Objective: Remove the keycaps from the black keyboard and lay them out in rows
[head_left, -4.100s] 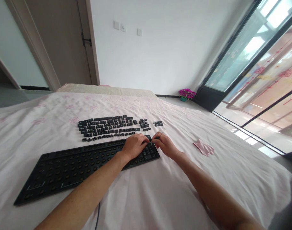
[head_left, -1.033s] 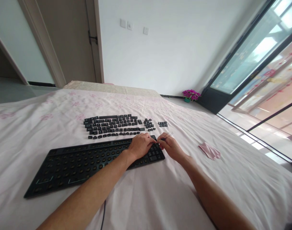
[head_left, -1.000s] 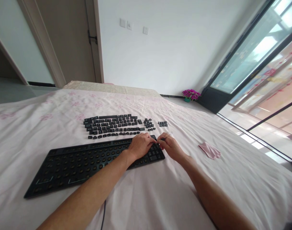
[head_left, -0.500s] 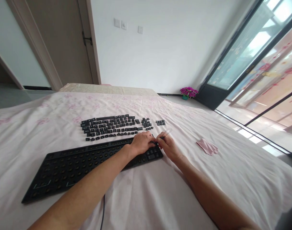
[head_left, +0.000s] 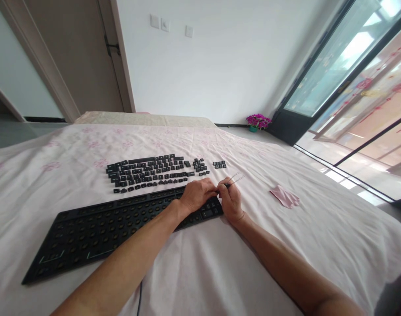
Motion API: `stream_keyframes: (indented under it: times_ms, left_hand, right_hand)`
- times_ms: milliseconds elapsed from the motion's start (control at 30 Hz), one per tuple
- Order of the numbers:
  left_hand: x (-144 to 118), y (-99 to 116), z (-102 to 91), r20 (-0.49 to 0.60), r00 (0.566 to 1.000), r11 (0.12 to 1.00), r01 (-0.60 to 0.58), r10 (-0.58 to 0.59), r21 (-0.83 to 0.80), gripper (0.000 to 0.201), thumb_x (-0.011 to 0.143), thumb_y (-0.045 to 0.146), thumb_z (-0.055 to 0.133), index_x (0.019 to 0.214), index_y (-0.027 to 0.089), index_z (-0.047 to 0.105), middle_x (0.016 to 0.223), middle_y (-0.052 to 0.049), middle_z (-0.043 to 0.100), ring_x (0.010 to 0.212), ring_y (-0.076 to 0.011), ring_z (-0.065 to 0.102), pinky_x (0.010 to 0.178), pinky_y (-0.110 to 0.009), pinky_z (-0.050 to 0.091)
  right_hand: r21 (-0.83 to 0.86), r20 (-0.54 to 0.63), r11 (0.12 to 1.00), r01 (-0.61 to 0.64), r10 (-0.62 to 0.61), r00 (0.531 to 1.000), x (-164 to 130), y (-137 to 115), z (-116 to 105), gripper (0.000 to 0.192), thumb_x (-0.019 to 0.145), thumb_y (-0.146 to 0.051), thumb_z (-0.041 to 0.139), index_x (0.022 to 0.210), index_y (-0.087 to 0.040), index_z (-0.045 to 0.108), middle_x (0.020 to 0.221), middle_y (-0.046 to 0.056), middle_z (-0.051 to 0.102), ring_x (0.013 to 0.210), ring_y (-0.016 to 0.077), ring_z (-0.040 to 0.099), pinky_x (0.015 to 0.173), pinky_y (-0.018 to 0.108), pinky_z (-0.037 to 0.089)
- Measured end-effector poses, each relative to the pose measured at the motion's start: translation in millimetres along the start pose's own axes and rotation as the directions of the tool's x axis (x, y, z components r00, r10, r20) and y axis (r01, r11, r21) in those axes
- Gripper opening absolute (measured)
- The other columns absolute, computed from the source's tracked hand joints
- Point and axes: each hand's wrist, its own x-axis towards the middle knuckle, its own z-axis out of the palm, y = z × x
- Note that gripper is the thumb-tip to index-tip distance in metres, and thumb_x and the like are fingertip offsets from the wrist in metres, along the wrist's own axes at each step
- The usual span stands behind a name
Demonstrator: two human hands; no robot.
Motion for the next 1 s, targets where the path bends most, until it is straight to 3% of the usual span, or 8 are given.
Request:
stream_keyframes:
  times_ms: [133,233,400,667,833,867,933,1000]
  left_hand:
    - [1,-4,0.8,0.021,1.0,0.999,0.016,-0.015,-0.039,0.017,0.086,0.037,0.062,0.092,0.024,0.072,0.092,0.0,0.07,0.088,-0.0172,0.064,0.077,-0.025,0.047]
    - [3,-6,3.0,-0.011,0.999,0.999,0.03,-0.031,-0.044,0.018,0.079,0.038,0.068,0.087,0.022,0.069,0.087,0.0,0.069,0.082,-0.0174,0.064,0.073,-0.025,0.047]
    - [2,-7,5.5,-0.043,0.997,0.981,0.058,-0.068,-0.187,0.026,0.076,0.023,0.068,0.102,0.023,0.064,0.088,0.002,0.071,0.075,-0.014,0.065,0.071,-0.024,0.049]
    - [3,-6,4.5,-0.074,0.983,0.921,0.127,-0.165,-0.369,0.032,0.073,0.022,0.066,0.105,0.021,0.066,0.081,0.002,0.069,0.07,-0.0128,0.064,0.068,-0.024,0.051]
    - [4,-11,8.8,-0.085,0.97,0.876,0.168,-0.229,-0.452,0.033,0.07,0.019,0.067,0.103,0.019,0.065,0.081,0.001,0.069,0.069,-0.0131,0.064,0.065,-0.024,0.05]
    - [5,-12,9.7,-0.085,0.964,0.856,0.179,-0.251,-0.485,0.035,0.069,0.018,0.067,0.105,0.019,0.064,0.081,0.001,0.069,0.069,-0.0129,0.064,0.065,-0.024,0.05]
    - [6,-14,10.7,-0.091,0.952,0.817,0.198,-0.291,-0.542,0.039,0.069,0.017,0.068,0.107,0.019,0.064,0.081,0.001,0.067,0.067,-0.0123,0.063,0.065,-0.024,0.05]
    - [7,-15,9.8,-0.112,0.94,0.779,0.197,-0.323,-0.595,0.04,0.069,0.017,0.07,0.109,0.018,0.063,0.081,0.0,0.065,0.066,-0.0116,0.062,0.066,-0.024,0.05]
  right_hand:
    - [0.027,0.044,0.999,0.036,-0.037,0.998,2,-1,1,0.021,0.094,-0.034,0.044,0.079,-0.023,0.053,0.076,0.002,0.056,0.072,0.018,0.054,0.069,0.032,0.046]
    - [0.029,0.091,0.991,0.133,-0.135,0.987,2,-3,-2,0.019,0.094,-0.032,0.045,0.082,-0.023,0.056,0.079,0.003,0.058,0.076,0.019,0.056,0.075,0.034,0.047]
    - [-0.044,0.195,0.959,0.278,-0.265,0.944,5,-6,-10,0.016,0.093,-0.029,0.047,0.084,-0.024,0.059,0.086,0.006,0.06,0.083,0.0221,0.057,0.081,0.038,0.047]
    - [0.083,0.078,0.962,0.26,-0.266,0.961,16,-11,-14,0.017,0.096,-0.027,0.044,0.088,-0.023,0.059,0.09,0.007,0.06,0.087,0.0213,0.059,0.082,0.039,0.049]
    - [0.073,0.271,0.916,0.395,-0.4,0.876,16,-13,-13,0.015,0.094,-0.027,0.047,0.095,-0.024,0.062,0.099,0.01,0.064,0.092,0.0221,0.062,0.083,0.039,0.051]
    - [0.082,0.237,0.912,0.402,-0.409,0.881,17,-13,-13,0.016,0.095,-0.027,0.046,0.096,-0.024,0.062,0.099,0.009,0.065,0.092,0.0219,0.062,0.083,0.039,0.051]
    - [0.094,0.048,0.925,0.367,-0.373,0.927,21,-16,-14,0.018,0.096,-0.027,0.045,0.095,-0.023,0.063,0.094,0.008,0.064,0.09,0.0207,0.062,0.083,0.038,0.05]
    - [0.103,-0.151,0.958,0.267,-0.251,0.956,27,-18,-15,0.019,0.097,-0.028,0.045,0.093,-0.023,0.062,0.084,0.004,0.062,0.083,0.0184,0.06,0.079,0.036,0.05]
